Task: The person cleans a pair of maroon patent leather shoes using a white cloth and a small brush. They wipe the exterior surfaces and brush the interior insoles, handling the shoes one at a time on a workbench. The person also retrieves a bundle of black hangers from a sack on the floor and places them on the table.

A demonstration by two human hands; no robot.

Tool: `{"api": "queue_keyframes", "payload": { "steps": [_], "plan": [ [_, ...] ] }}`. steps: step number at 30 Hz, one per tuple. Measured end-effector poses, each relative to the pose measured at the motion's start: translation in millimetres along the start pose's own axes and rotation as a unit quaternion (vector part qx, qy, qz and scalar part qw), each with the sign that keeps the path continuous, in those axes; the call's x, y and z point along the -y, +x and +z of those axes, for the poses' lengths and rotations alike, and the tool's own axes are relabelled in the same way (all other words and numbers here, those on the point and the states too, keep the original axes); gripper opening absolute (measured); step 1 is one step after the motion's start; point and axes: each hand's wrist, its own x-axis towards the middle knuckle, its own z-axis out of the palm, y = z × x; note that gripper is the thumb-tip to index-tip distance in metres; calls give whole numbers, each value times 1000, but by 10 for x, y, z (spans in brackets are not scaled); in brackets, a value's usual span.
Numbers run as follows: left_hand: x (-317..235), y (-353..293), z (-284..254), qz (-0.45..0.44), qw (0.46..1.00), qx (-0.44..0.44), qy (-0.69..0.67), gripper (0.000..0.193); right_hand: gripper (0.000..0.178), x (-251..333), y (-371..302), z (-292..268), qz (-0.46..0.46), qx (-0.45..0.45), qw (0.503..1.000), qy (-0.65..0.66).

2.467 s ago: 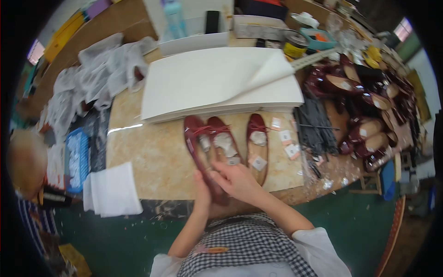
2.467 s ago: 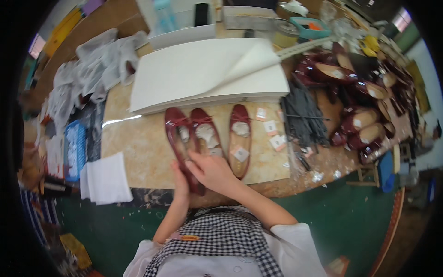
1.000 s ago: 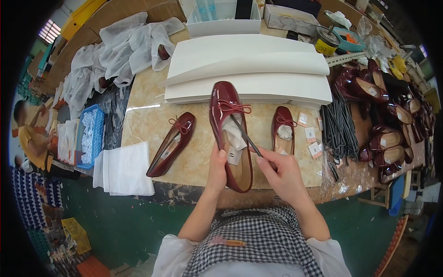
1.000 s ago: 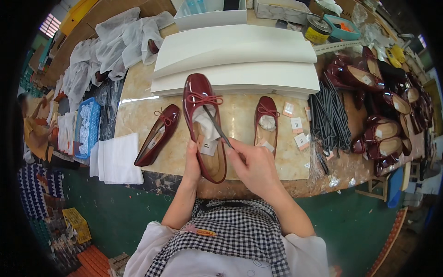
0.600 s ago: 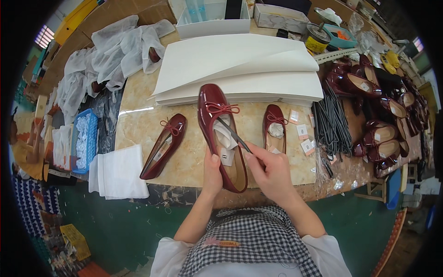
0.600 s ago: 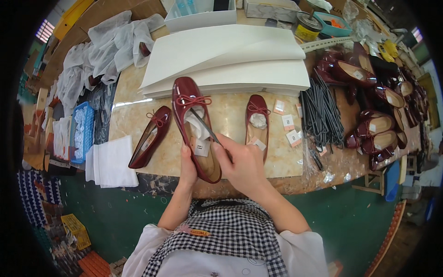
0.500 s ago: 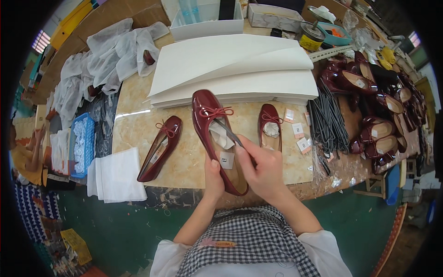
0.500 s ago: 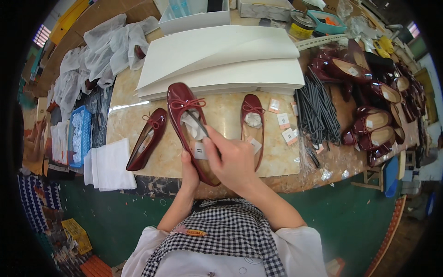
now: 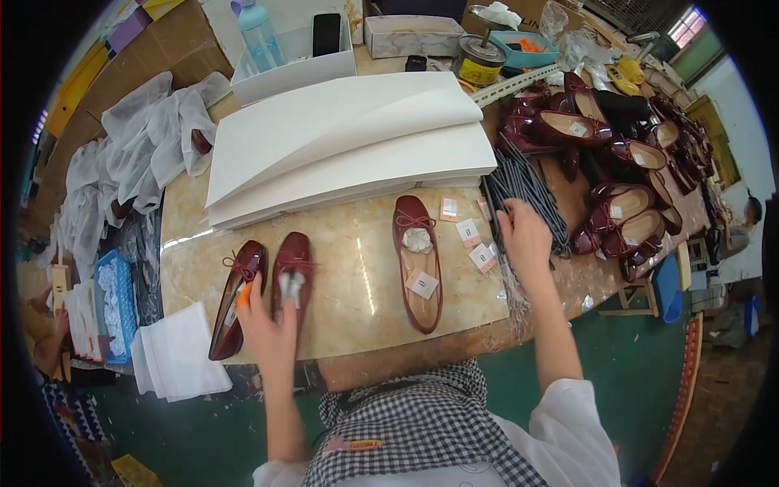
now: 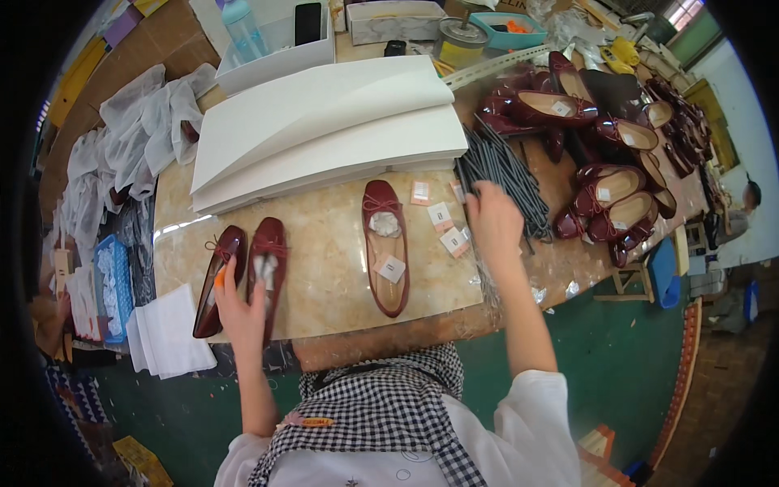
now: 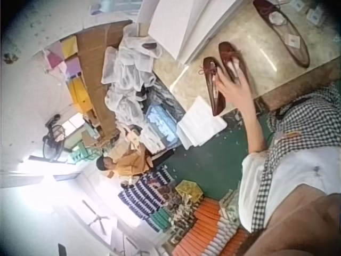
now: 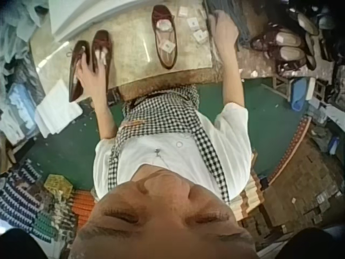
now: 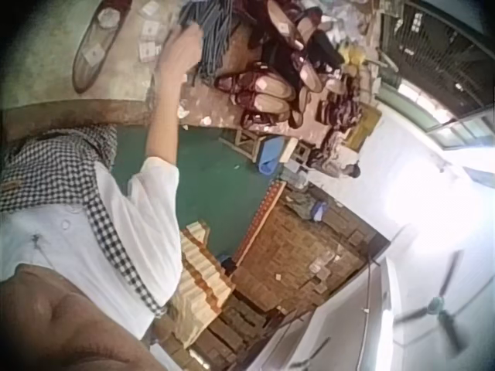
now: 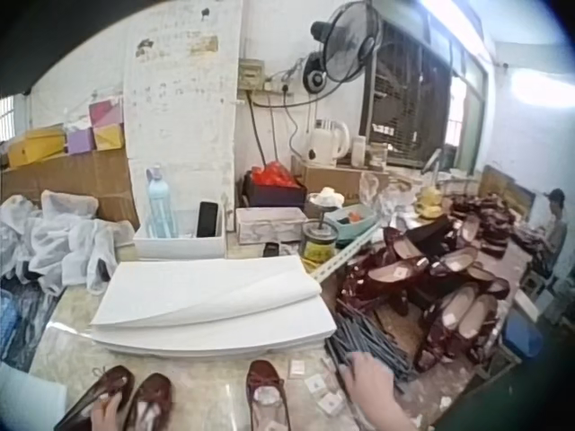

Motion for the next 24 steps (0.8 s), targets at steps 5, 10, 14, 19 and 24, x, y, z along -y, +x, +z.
{"api": "queue_keyframes", "payload": {
  "steps": [5, 10, 14, 19, 24],
  "plan": [
    [-642, 53, 1014, -34, 945, 304, -116, 59, 23, -154, 219, 335, 11, 143, 976, -166],
    [-442, -174, 1044, -100, 873, 204, -433, 56, 20, -432, 61, -128, 7, 103, 992, -79],
    [-406, -315, 754, -363, 487, 385, -694, 62, 28, 274, -146, -334, 95, 130, 966, 205],
    [-162, -181, 613, -294, 680, 201, -642, 60, 38, 1396, -557, -530, 57, 338, 830, 440],
    [-150, -230, 594, -214, 802, 106, -548, 67, 32, 1665, -538, -499, 101, 406, 747, 517]
  ]
}}
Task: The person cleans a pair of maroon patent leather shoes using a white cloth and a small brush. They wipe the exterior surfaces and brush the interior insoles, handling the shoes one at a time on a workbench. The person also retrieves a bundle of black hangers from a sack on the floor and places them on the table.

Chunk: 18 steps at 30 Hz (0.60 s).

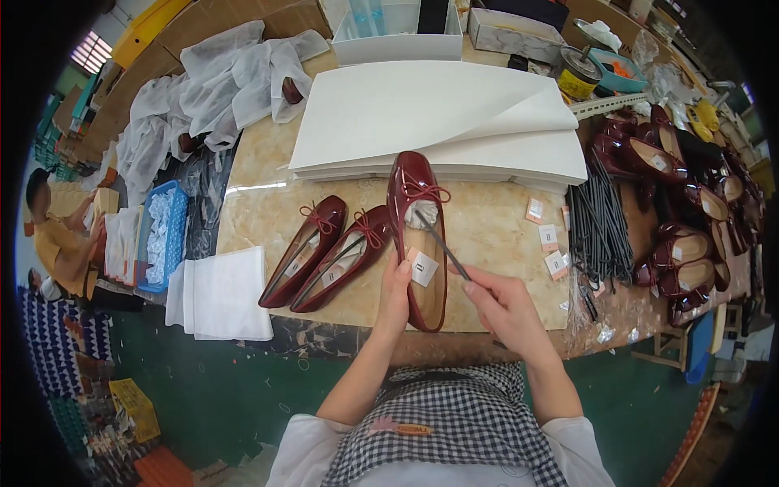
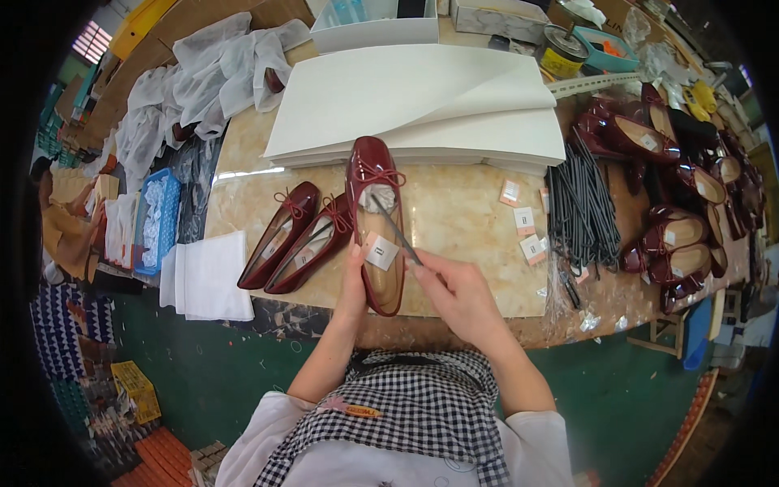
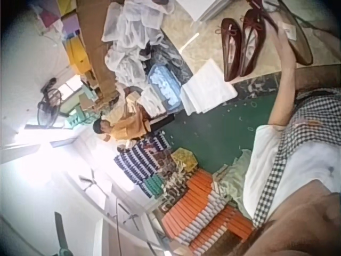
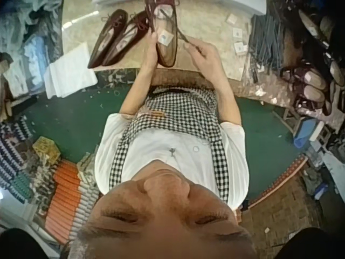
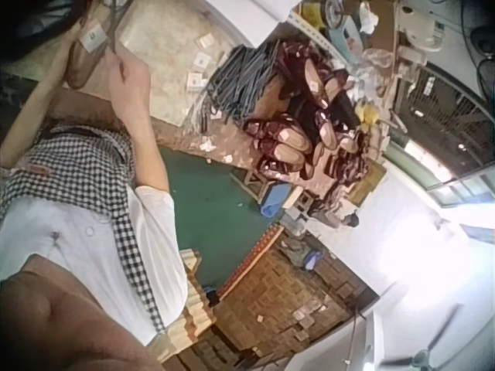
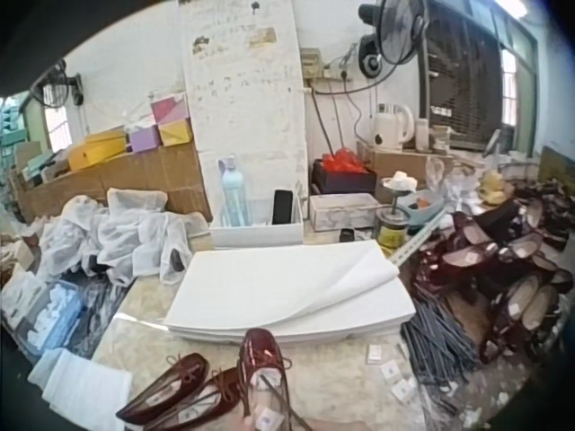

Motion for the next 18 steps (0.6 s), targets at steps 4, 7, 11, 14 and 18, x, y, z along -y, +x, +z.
{"api": "queue_keyframes", "payload": {
  "steps": [4, 7, 11, 14, 18],
  "plan": [
    [36, -81, 9, 42, 999, -7, 4, 78, 32, -54, 61, 86, -56, -19, 998, -15],
    [21, -93, 47, 81, 996, -18, 24, 86, 29, -19, 39, 238, -130, -87, 985, -78],
    [0, -215, 261, 98, 994, -50, 0, 85, 27, 114, 111, 322, -213, -185, 945, -164],
    [98, -252, 391, 107, 991, -68, -39, 78, 30, -42, 184, 462, -279, -225, 902, -242],
    [245, -319, 82, -62, 990, 0, -128, 76, 35, -156, 139, 491, -182, -113, 928, -306]
  ]
}}
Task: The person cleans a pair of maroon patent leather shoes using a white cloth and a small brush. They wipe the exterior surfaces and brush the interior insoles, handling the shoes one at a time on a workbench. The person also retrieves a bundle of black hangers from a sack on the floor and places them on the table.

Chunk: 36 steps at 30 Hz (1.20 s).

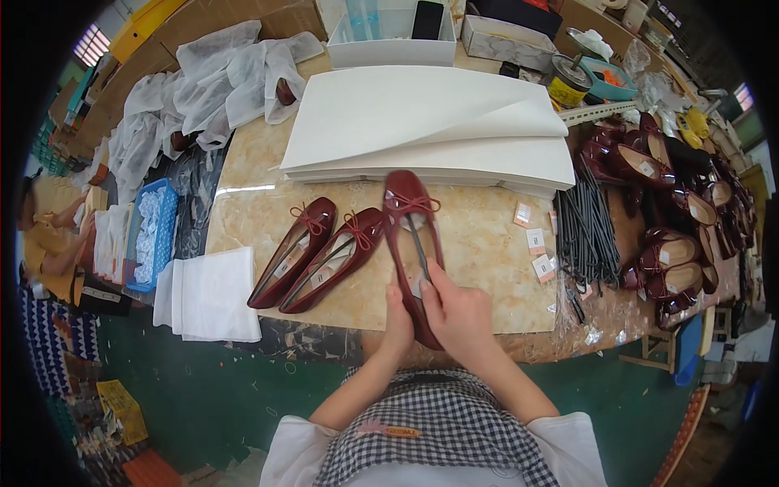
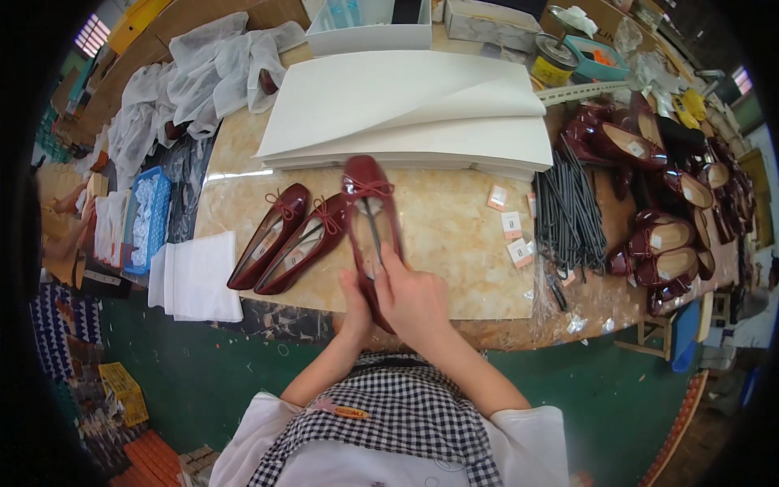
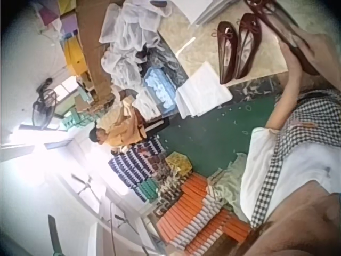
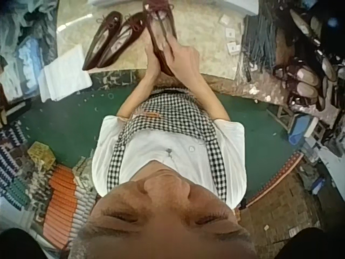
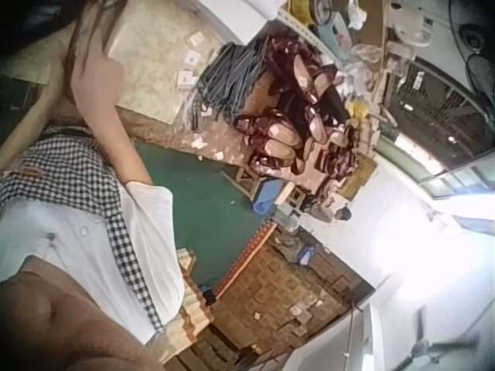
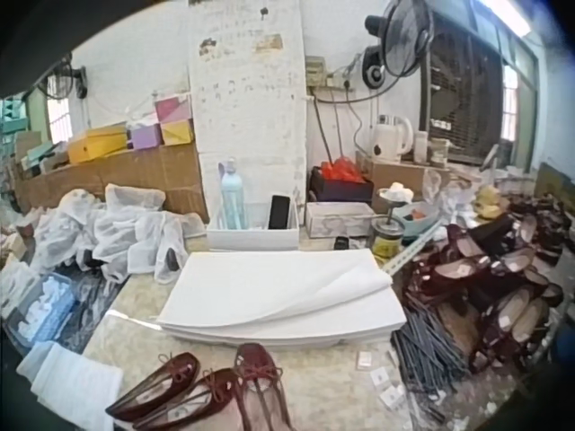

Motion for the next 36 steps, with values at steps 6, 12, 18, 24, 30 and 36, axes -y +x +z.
{"api": "queue_keyframes", "payload": {
  "steps": [6, 12, 18, 24, 30, 36],
  "plan": [
    [-1031, -55, -211, 255, 662, -33, 704, 42, 38, -277, -93, -508, 59, -56, 992, 100],
    [-1366, 239, -727, 146, 601, -18, 786, 33, 32, -625, -205, -352, -14, 5, 1000, 1],
    [-1981, 378, -1232, 304, 601, -35, 739, 29, 36, -1086, -381, -1112, 70, 73, 994, -45],
    [-3123, 1705, -2429, 297, 529, -222, 763, 27, 38, -2091, -191, -1967, 59, -229, 966, -106],
    [-2771, 2601, -1100, 478, 463, -176, 725, 41, 48, -2922, 816, -2434, 108, -332, 916, -195],
    [-1036, 1936, 1974, 41, 851, 253, 458, 50, 29, -2721, 750, -2538, -20, -286, 953, -102]
  ]
}}
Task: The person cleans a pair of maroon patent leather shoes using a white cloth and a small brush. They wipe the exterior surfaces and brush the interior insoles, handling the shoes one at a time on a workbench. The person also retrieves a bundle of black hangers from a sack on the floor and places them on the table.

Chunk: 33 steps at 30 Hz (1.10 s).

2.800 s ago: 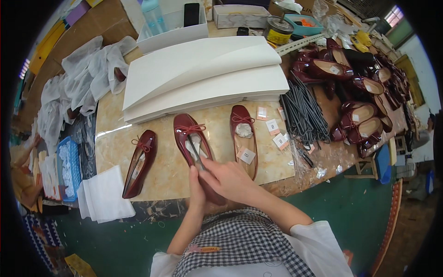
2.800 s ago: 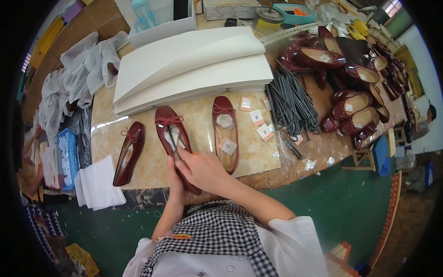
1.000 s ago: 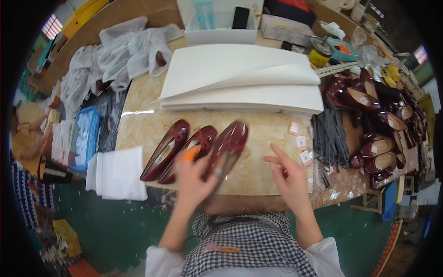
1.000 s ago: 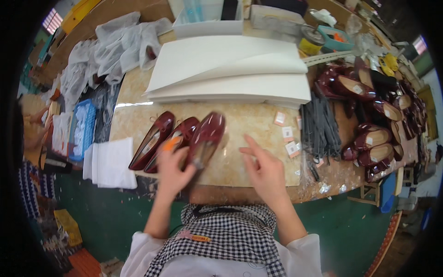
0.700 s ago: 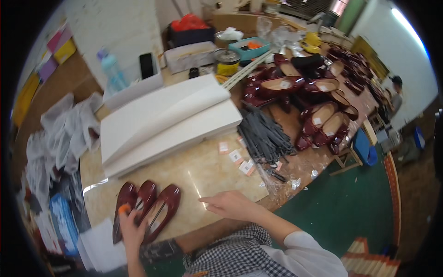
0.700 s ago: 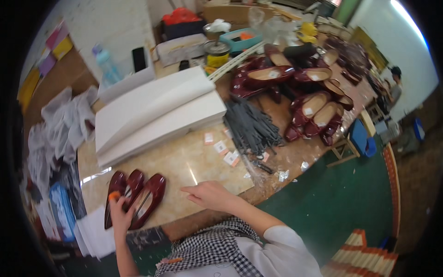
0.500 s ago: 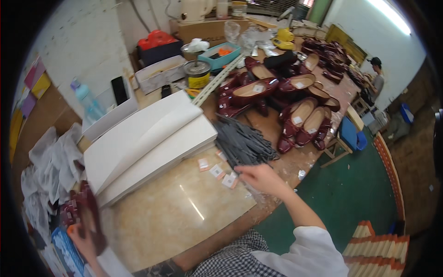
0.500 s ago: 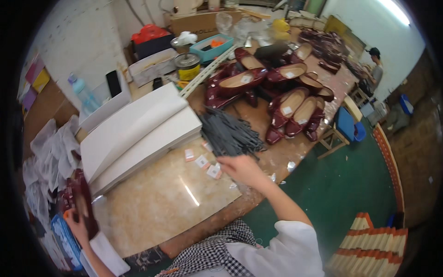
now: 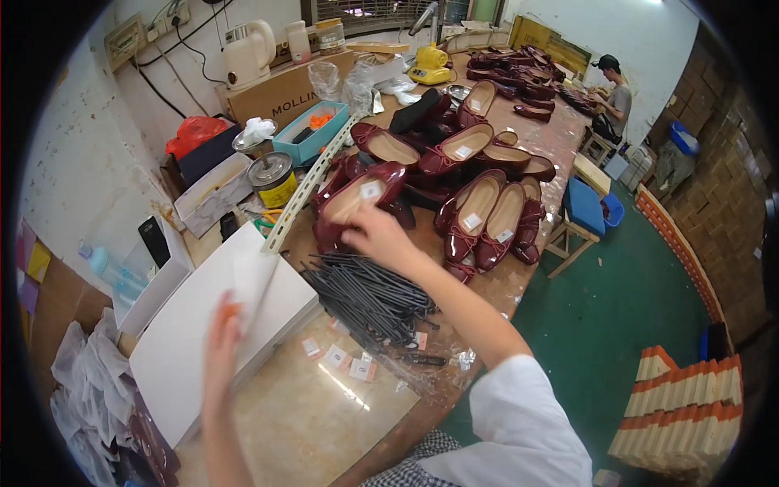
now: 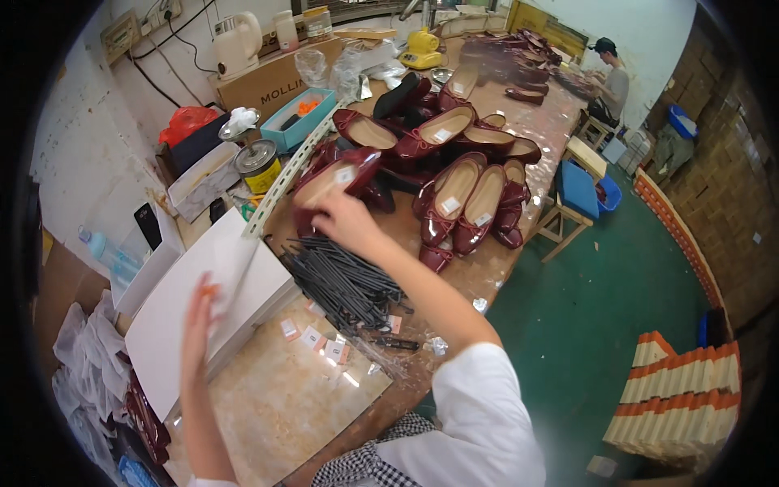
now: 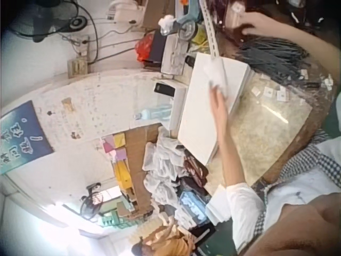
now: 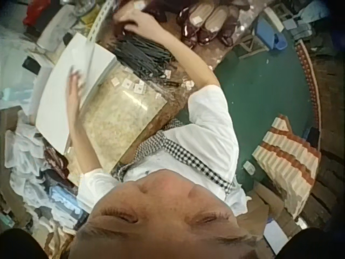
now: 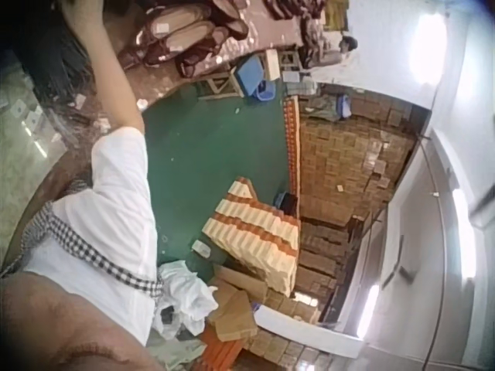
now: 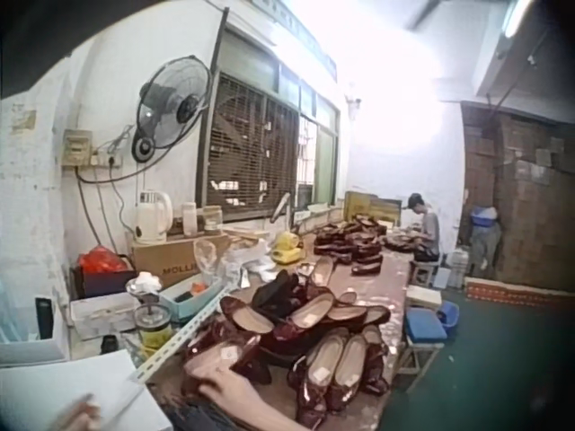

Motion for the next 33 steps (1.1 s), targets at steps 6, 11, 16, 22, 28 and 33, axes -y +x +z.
{"api": "queue_keyframes", "payload": {
  "steps": [6, 11, 16, 22, 28, 33],
  "plan": [
    [200, -302, 1169, -151, 897, 159, -383, 55, 51, 720, -769, -827, -50, 79, 994, 50],
    [377, -898, 987, -211, 904, 160, -337, 58, 43, -785, -1416, -1207, 234, 40, 815, -528],
    [548, -1531, 466, -187, 933, 83, -298, 60, 40, -698, -1286, -1480, 195, -12, 908, -370],
    [1011, -2357, -387, -154, 955, -142, -208, 50, 26, 1253, -789, -1068, -75, 280, 944, -158],
    [1412, -2543, -778, -138, 934, -303, -131, 49, 13, 2219, -743, 312, -576, 304, 701, -291],
    [1531, -2355, -95, -173, 926, -326, -84, 65, 14, 2328, -825, 1419, -616, 308, 697, -202]
  ]
}}
